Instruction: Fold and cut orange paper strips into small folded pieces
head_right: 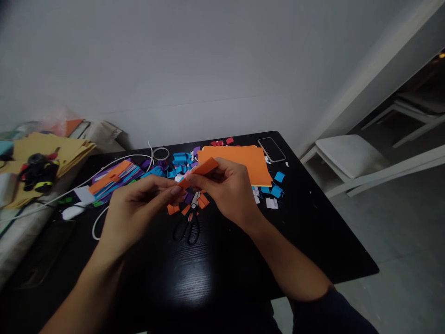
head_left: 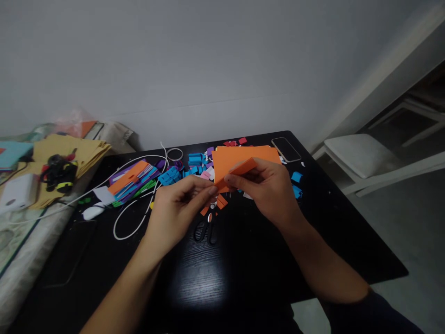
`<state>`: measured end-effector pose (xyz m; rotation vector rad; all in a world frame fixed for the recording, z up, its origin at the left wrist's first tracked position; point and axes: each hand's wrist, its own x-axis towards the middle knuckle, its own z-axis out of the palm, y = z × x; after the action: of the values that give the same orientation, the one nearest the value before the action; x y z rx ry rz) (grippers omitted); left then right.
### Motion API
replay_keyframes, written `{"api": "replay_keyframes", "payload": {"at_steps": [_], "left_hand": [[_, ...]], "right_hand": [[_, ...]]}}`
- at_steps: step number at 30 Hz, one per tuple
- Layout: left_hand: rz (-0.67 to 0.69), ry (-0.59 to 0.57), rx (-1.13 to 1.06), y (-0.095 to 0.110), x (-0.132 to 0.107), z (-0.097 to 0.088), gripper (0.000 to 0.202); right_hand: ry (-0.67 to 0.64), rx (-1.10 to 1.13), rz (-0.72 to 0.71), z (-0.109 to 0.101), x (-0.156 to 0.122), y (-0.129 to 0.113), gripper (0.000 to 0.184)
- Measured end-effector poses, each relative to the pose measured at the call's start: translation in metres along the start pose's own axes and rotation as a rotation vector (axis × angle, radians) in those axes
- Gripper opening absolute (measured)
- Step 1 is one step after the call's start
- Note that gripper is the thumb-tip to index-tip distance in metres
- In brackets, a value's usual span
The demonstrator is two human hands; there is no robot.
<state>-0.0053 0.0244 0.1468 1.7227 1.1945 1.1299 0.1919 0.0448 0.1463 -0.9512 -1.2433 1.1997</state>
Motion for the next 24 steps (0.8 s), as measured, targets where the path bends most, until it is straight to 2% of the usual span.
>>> {"api": "replay_keyframes", "payload": {"at_steps": [4,10,15,22,24], "left_hand": [[-0.007,0.014,-0.014,0.001,0.0,0.0,0.006],[-0.018,-0.001,0.033,0.002,-0.001,0.001,0.014],[-0.044,-0.006,0.005,0.002,-0.001,0.002,0.011],[-0.076,-0.03,-0.038,0.004,0.001,-0.003,0.009],[-0.072,-0.016,-0.023,0.004,0.002,-0.003,0.01]], "right_hand": [[0.014,0.038,0.009,0.004,-0.001,0.004,0.019],[-0.029,0.143,0.07,0.012,-0.002,0.013,0.035],[-0.01,0.171,0.061,0.014,-0.003,0.011,0.035],[0.099,0.141,-0.034,0.008,0.001,0.01,0.029],[0.09,0.114,-0.031,0.007,0.001,0.011,0.028]]}}
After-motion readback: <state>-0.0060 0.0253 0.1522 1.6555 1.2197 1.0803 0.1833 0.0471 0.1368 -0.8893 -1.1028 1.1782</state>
